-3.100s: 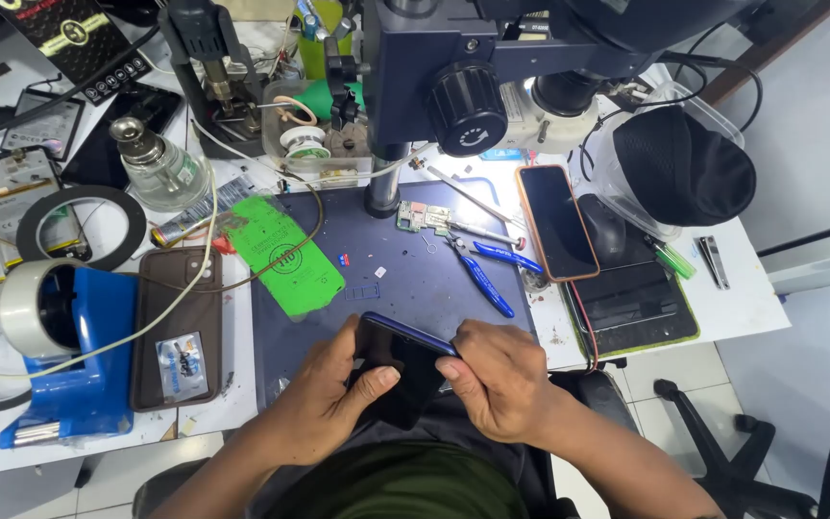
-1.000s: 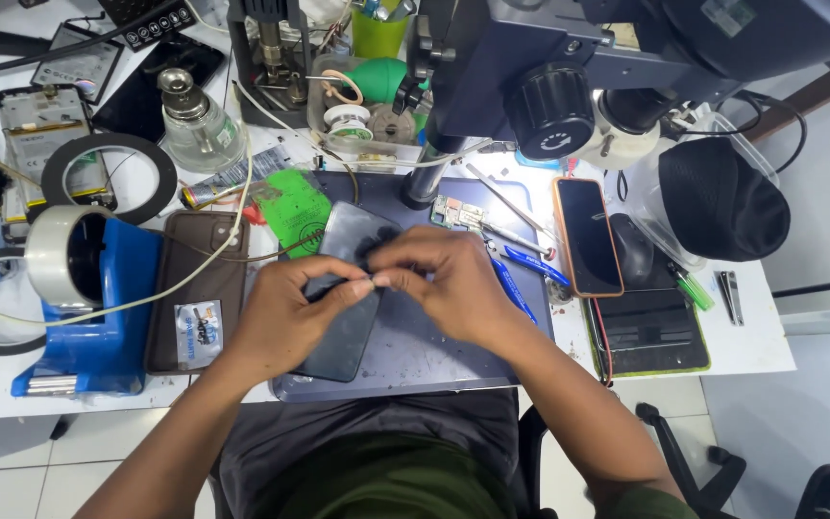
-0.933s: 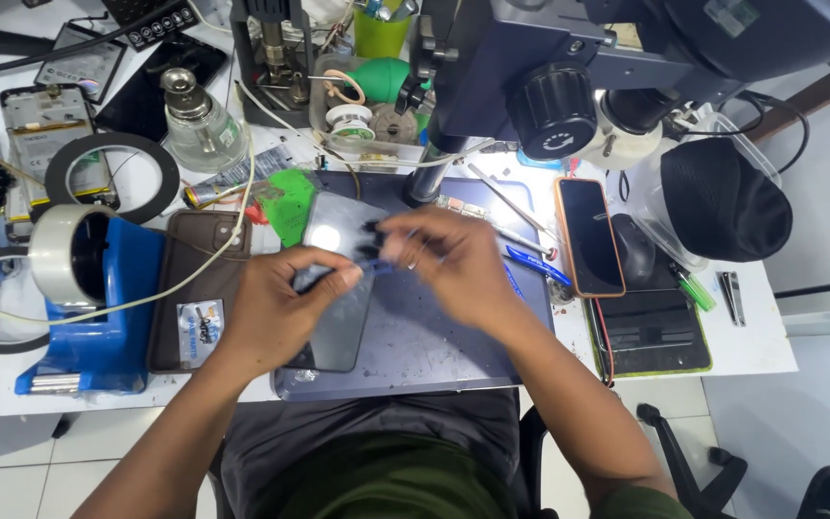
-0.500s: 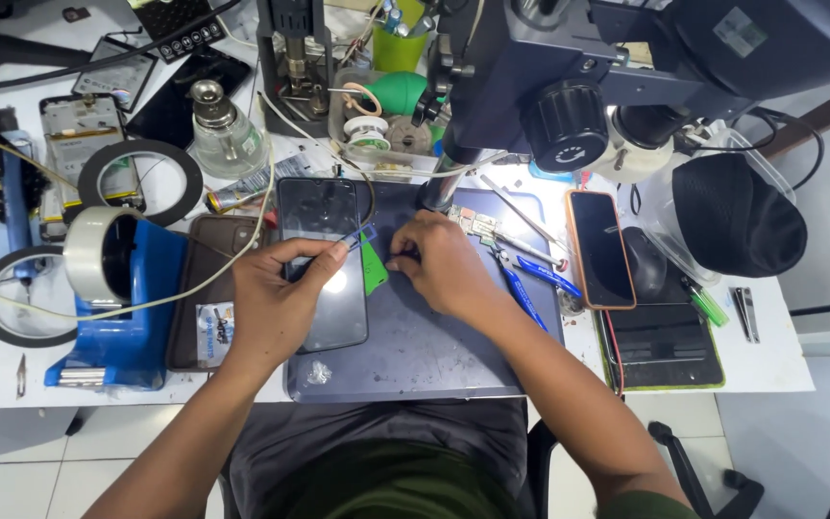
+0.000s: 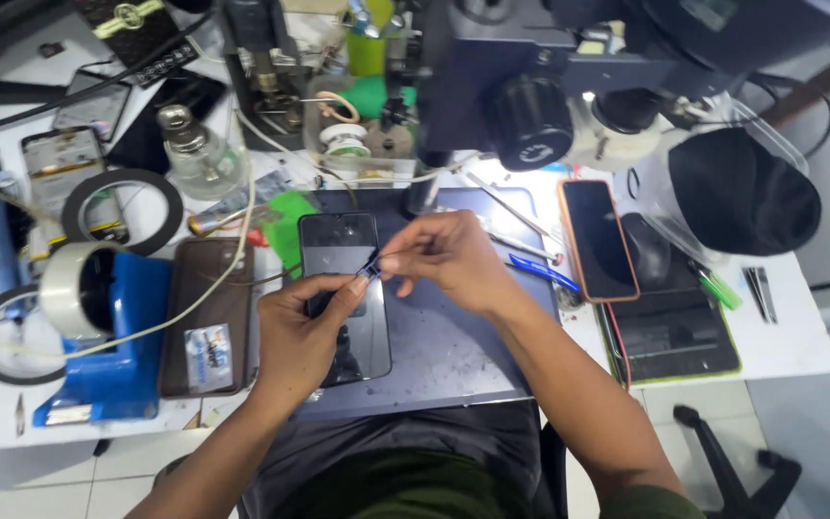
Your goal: Disassembling a smartphone, checking internal parts, and reassembling it.
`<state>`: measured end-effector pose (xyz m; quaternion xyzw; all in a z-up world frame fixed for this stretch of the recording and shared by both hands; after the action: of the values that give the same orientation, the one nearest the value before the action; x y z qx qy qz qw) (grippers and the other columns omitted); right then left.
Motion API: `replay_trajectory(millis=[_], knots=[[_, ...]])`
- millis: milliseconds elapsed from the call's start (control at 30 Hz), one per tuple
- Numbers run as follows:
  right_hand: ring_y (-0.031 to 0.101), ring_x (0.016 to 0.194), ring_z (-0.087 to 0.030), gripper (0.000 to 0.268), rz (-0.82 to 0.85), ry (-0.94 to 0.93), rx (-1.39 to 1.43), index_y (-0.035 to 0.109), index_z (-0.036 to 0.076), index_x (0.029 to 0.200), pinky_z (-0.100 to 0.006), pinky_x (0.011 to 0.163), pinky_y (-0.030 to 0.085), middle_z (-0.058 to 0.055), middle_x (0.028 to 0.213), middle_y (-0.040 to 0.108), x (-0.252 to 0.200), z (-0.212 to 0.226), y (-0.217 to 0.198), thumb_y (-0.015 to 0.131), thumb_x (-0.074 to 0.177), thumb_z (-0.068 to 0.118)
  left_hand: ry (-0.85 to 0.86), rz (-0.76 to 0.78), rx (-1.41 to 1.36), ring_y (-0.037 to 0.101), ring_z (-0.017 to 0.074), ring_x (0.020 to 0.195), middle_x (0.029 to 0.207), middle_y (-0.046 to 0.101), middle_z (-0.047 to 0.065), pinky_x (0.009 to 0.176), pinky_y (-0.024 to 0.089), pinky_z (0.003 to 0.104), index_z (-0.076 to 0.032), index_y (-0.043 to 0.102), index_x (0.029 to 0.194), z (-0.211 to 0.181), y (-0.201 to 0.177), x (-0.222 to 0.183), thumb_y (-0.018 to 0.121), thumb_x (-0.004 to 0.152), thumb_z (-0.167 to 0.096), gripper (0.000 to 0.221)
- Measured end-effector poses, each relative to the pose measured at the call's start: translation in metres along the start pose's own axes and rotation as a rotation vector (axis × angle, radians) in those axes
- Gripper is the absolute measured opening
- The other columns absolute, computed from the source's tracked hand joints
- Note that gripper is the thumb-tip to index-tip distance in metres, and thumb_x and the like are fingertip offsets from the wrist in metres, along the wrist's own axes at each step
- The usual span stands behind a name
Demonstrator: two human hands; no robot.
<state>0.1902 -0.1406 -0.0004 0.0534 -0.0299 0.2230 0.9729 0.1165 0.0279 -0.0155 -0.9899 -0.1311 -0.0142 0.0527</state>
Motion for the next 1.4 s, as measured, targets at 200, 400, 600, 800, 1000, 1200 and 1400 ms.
replay_trajectory(millis=[200, 400, 600, 800, 1000, 1200, 1400], knots=[[0.076, 0.071, -0.029, 0.029, 0.075, 0.009, 0.083, 0.069, -0.014, 0.104, -0.037, 0.056, 0.068, -0.029, 0.087, 0.075, -0.002, -0.003, -0.001, 0.082, 0.079, -0.007, 0.033, 0.031, 0.026, 0.067, 0.0221, 0.094, 0.077, 0.076, 0.021, 0.082, 0.054, 0.039, -0.001, 0.083, 0.093, 0.003, 0.005, -0.006, 0.084, 0.086, -0.014, 0.015], [0.077, 0.07, -0.029, 0.019, 0.104, -0.006, 0.011, 0.072, -0.012, 0.097, -0.034, 0.054, 0.068, -0.027, 0.083, 0.075, -0.004, 0.005, 0.002, 0.08, 0.08, -0.009, 0.051, 0.02, 0.045, 0.067, 0.0219, 0.097, 0.079, 0.075, 0.021, 0.087, 0.052, 0.039, -0.002, 0.082, 0.095, 0.006, 0.005, -0.008, 0.082, 0.09, -0.012, 0.011], [0.076, 0.069, -0.029, 0.018, 0.08, -0.005, -0.041, 0.073, -0.012, 0.095, -0.032, 0.053, 0.067, -0.027, 0.079, 0.074, -0.001, -0.001, 0.0, 0.078, 0.078, -0.011, 0.042, -0.016, -0.051, 0.064, 0.0173, 0.095, 0.076, 0.072, 0.017, 0.084, 0.053, 0.035, -0.003, 0.082, 0.094, 0.009, 0.009, -0.01, 0.083, 0.089, -0.013, 0.012], [0.075, 0.069, -0.028, 0.021, 0.036, -0.025, -0.074, 0.072, -0.013, 0.098, -0.031, 0.052, 0.065, -0.027, 0.078, 0.073, 0.0, 0.001, -0.002, 0.078, 0.077, -0.013, 0.019, -0.012, -0.063, 0.063, 0.0168, 0.09, 0.074, 0.071, 0.019, 0.083, 0.052, 0.036, -0.002, 0.083, 0.094, 0.015, 0.01, -0.007, 0.086, 0.084, -0.013, 0.015], [0.07, 0.075, -0.016, 0.025, 0.027, -0.026, -0.185, 0.074, -0.005, 0.099, -0.029, 0.064, 0.065, -0.018, 0.083, 0.077, 0.0, 0.002, 0.0, 0.081, 0.075, -0.007, 0.002, 0.012, 0.001, 0.071, 0.017, 0.068, 0.072, 0.071, 0.016, 0.065, 0.057, 0.024, -0.006, 0.085, 0.088, 0.031, 0.013, -0.007, 0.09, 0.075, -0.011, 0.016], [0.07, 0.077, -0.015, 0.024, 0.055, 0.0, -0.173, 0.075, -0.004, 0.099, -0.028, 0.068, 0.064, -0.017, 0.085, 0.078, -0.001, 0.005, 0.004, 0.082, 0.077, -0.007, 0.022, 0.037, -0.007, 0.074, 0.0246, 0.073, 0.076, 0.07, 0.021, 0.061, 0.058, 0.03, -0.005, 0.083, 0.09, 0.037, 0.016, -0.005, 0.09, 0.075, -0.012, 0.018], [0.066, 0.075, -0.013, 0.018, 0.035, -0.011, -0.165, 0.076, -0.004, 0.095, -0.027, 0.067, 0.062, -0.013, 0.08, 0.075, -0.004, 0.003, 0.004, 0.08, 0.077, -0.006, 0.045, 0.032, -0.025, 0.075, 0.0229, 0.074, 0.079, 0.07, 0.021, 0.061, 0.061, 0.03, -0.003, 0.082, 0.092, 0.033, 0.013, -0.006, 0.089, 0.078, -0.015, 0.02]])
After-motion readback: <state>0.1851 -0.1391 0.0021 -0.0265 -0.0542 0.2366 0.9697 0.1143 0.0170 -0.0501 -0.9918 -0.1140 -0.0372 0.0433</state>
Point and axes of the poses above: each hand's wrist, its own x-axis towards the middle knuckle, its own y-axis out of the palm, z = x × y, the point moved 8 cm from there along x, towards the middle knuckle
